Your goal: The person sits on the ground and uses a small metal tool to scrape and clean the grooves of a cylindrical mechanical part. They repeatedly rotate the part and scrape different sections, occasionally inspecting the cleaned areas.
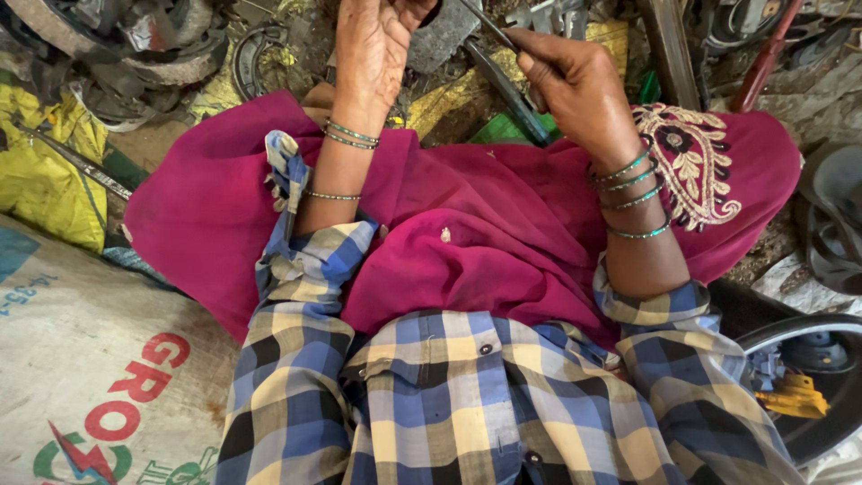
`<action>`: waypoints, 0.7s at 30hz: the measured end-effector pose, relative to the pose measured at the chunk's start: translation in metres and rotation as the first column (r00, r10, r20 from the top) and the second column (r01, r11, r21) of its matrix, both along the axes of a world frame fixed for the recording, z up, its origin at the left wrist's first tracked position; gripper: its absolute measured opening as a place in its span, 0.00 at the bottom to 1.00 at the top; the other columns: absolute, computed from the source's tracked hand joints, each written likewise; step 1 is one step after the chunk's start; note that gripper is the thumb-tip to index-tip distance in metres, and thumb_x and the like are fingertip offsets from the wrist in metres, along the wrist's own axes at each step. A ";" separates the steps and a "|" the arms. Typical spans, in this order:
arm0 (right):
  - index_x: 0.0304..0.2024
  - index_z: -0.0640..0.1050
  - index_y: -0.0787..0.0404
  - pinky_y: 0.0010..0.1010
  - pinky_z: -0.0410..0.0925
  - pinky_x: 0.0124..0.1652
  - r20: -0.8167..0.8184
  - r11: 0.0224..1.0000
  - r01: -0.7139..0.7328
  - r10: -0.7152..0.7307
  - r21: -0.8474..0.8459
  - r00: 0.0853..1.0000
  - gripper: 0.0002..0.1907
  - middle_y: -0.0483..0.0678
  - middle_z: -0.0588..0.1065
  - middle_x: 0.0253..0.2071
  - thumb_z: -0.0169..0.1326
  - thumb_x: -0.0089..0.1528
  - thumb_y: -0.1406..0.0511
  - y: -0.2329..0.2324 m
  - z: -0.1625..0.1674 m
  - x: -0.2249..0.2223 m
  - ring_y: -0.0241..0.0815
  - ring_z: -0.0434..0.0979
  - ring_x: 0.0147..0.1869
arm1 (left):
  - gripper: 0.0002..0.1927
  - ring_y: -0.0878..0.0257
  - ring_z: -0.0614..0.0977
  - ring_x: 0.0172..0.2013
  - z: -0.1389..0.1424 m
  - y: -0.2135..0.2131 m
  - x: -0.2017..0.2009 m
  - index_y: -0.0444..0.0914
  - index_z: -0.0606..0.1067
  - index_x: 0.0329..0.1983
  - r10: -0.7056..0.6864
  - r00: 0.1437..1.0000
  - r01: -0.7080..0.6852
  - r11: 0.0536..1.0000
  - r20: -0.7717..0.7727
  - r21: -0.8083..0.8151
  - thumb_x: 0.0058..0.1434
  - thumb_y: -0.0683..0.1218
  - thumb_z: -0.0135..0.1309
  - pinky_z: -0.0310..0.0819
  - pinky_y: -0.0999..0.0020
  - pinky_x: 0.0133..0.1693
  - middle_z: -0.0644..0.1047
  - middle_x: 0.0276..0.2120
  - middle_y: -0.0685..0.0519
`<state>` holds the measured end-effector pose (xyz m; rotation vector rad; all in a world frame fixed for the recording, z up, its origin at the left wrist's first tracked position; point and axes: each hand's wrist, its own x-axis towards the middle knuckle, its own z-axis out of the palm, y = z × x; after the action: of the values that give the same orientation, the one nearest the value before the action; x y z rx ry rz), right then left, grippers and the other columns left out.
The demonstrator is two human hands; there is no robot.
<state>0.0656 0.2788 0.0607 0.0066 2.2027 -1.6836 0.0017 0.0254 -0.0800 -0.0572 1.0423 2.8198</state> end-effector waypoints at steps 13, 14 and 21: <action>0.63 0.79 0.63 0.23 0.60 0.29 -0.073 0.998 0.059 -0.056 0.035 0.996 0.14 0.38 0.69 0.29 0.54 0.75 0.70 0.010 0.002 -0.006 0.26 0.63 0.29 | 0.21 0.55 0.85 0.46 0.000 -0.002 0.003 0.32 0.73 0.52 -0.049 0.984 0.046 0.999 0.173 0.023 0.74 0.56 0.46 0.83 0.59 0.53 0.80 0.45 0.44; 0.63 0.79 0.63 0.23 0.60 0.28 -0.064 0.997 0.058 -0.054 0.057 0.996 0.14 0.38 0.69 0.28 0.54 0.75 0.70 0.010 0.001 -0.006 0.26 0.63 0.28 | 0.22 0.54 0.85 0.46 -0.005 -0.004 0.002 0.32 0.74 0.51 -0.068 0.989 0.065 0.997 0.128 0.029 0.75 0.57 0.45 0.81 0.58 0.53 0.81 0.45 0.44; 0.63 0.78 0.64 0.23 0.61 0.28 -0.005 0.998 0.027 -0.026 0.050 1.000 0.14 0.37 0.70 0.29 0.54 0.74 0.69 0.003 -0.001 -0.004 0.26 0.64 0.28 | 0.23 0.53 0.83 0.49 -0.013 -0.007 0.001 0.33 0.75 0.50 -0.113 0.993 0.113 0.994 0.024 0.000 0.77 0.57 0.41 0.79 0.57 0.58 0.80 0.47 0.44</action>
<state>0.0613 0.2822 0.0601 0.0453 2.2566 -1.6437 0.0027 0.0186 -0.0928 -0.0310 1.0098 2.7106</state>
